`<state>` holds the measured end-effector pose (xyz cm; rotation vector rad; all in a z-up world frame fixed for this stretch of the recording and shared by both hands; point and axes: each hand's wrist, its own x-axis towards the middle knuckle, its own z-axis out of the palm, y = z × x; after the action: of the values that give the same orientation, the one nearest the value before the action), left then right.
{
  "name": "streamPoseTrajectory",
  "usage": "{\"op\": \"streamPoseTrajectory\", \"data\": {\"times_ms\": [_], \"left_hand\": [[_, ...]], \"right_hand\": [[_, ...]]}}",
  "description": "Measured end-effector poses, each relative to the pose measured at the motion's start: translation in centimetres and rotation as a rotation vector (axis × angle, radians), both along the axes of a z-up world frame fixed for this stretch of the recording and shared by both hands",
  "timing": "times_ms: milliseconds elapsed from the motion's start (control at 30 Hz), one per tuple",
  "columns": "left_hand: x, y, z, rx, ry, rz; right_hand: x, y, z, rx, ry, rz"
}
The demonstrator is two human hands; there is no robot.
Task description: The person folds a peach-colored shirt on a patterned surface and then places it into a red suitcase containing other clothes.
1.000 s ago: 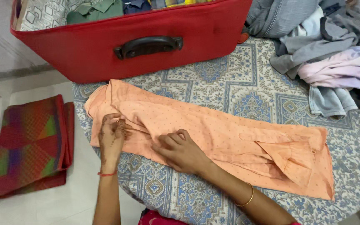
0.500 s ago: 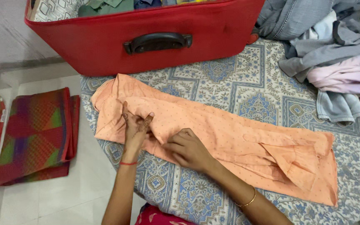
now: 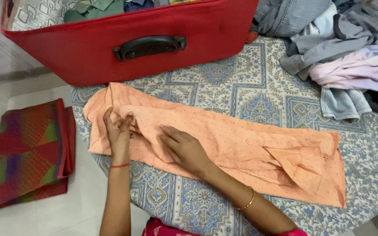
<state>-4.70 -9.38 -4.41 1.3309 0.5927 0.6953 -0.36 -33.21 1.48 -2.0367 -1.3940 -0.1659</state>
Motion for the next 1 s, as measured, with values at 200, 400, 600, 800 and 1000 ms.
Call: {"op": "streamPoseTrajectory", "data": {"times_ms": [200,400,600,800,1000], "left_hand": [[0.8,3.1,-1.1,-0.032,0.074,0.036],[1.8,4.1,-2.9,-0.09,0.019,0.048],[1.1,1.7,-0.6,-0.013,-0.083,0.131],[-0.1,-2.9,4.0,0.761,-0.096,0.184],[0.4,-7.4,3.3,0.734,0.057,-0.419]], "right_hand": [[0.2,0.4,0.1,-0.228,-0.132,0.032],[0.1,-0.1,-1.2,-0.274,-0.18,0.003],[0.0,0.1,-1.9,-0.289,-0.205,-0.023],[0.5,0.2,-1.2,-0.339,-0.093,0.016],[0.6,-2.8,0.2,-0.287,0.08,-0.156]]}}
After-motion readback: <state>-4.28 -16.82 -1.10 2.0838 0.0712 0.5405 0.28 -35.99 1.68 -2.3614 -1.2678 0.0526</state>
